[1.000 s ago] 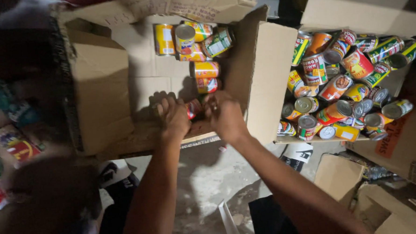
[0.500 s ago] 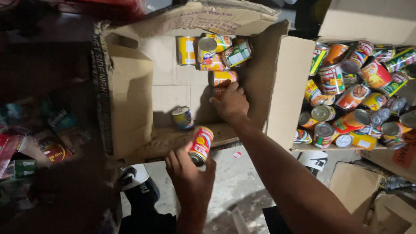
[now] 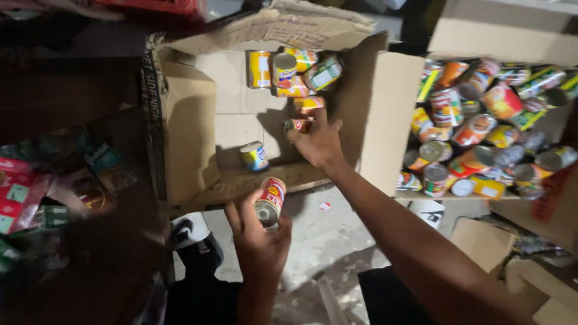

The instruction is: Organizing and stocking canned food products onto a grocery store shelf from boxes on the floor.

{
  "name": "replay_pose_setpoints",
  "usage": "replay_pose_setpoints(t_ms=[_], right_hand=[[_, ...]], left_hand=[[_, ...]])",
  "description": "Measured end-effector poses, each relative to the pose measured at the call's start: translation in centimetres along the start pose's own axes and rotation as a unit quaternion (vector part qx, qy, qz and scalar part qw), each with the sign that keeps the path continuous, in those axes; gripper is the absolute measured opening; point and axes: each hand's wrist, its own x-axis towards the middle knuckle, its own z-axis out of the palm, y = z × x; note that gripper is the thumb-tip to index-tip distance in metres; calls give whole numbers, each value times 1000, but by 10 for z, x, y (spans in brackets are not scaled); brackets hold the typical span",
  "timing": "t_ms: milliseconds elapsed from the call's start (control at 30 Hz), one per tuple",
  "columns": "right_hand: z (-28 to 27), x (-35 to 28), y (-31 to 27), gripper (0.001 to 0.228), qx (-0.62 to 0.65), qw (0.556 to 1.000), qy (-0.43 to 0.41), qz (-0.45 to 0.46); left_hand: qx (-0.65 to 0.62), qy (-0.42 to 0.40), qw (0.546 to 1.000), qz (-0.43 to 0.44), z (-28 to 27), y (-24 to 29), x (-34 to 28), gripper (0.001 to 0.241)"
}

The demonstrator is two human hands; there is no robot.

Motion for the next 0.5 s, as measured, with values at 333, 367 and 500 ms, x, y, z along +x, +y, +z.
replay_pose_setpoints(t_ms=[333,367,500], right_hand=[[-195,-157,-3,52,325,926,-192,-10],[-212,-174,-3,55,354,911,-208,-35],[-264,-234,1,52,394,888,-236,-12]], left_hand=[[-23,-50,998,35,-39,99,-44,71],[-5,-67,998,6,-43,112,-49,74],[-86,-91,990,-69,-27,83,-117,87]])
